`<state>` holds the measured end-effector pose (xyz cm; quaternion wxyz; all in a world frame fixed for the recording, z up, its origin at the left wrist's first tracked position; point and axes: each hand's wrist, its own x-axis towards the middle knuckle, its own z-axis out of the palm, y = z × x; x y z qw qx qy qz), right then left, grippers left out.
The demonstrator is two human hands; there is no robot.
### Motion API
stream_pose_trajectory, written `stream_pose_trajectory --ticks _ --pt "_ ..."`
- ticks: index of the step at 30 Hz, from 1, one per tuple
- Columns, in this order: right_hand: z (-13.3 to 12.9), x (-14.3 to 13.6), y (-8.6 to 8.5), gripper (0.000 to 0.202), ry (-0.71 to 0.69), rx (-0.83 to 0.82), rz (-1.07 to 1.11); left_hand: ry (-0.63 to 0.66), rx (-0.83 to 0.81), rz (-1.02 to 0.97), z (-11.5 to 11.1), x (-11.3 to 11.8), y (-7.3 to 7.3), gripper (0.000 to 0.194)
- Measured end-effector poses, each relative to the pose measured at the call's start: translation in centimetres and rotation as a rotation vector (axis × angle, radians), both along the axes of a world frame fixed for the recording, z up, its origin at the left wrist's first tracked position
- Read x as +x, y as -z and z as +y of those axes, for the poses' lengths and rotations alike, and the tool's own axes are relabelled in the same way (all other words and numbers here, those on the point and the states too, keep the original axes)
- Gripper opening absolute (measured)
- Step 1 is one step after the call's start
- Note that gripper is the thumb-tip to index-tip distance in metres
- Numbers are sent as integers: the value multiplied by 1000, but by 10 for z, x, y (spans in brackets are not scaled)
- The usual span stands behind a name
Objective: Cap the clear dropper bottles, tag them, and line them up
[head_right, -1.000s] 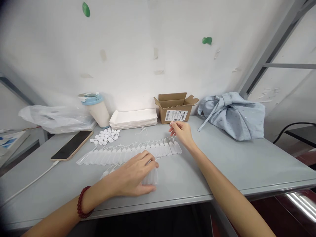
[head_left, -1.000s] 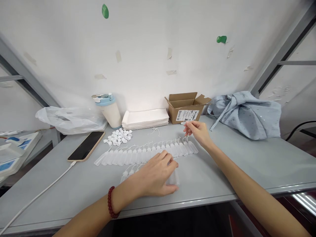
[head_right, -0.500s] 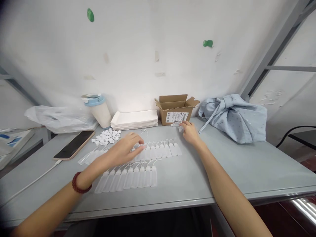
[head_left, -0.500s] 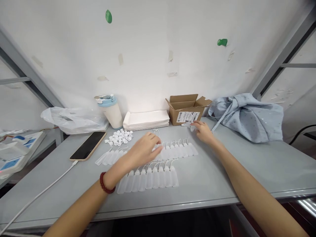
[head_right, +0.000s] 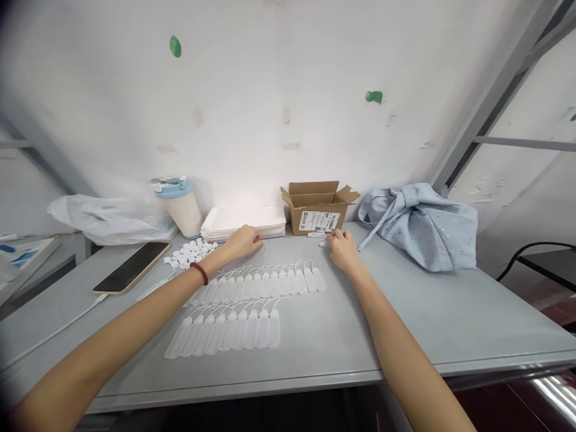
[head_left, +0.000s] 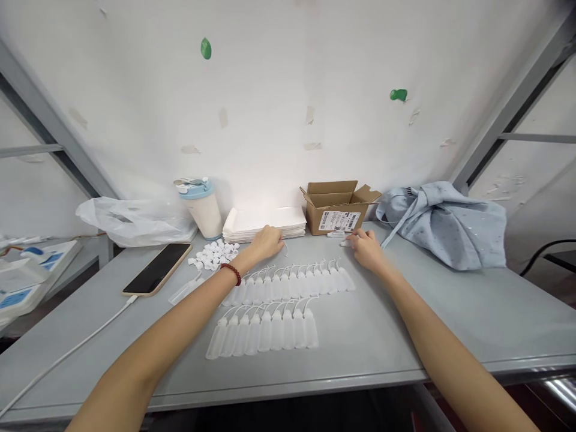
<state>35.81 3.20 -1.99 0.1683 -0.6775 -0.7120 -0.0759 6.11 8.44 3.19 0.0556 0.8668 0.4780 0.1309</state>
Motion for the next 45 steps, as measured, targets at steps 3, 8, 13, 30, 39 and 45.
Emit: stream_pose_trajectory --ticks 3,8,13,30,39,45 --pt "-2 -4 -3 34 -6 15 49 -13 17 -11 -1 0 1 17" --pt "-7 -21 -14 28 -65 63 165 -10 25 -102 -6 -9 -3 19" --pt "-21 -49 -28 22 -128 93 473 -35 -11 -267 -21 -15 -12 22" --pt "-74 -117 -37 25 -555 191 517 86 -739 -1118 -95 -20 -22 20" --pt "-75 -120 -35 29 -588 245 451 163 -978 -1265 -99 -16 -20 21" --pt "-75 -121 -31 35 -599 272 428 101 -1031 -1214 -99 -17 -18 22"
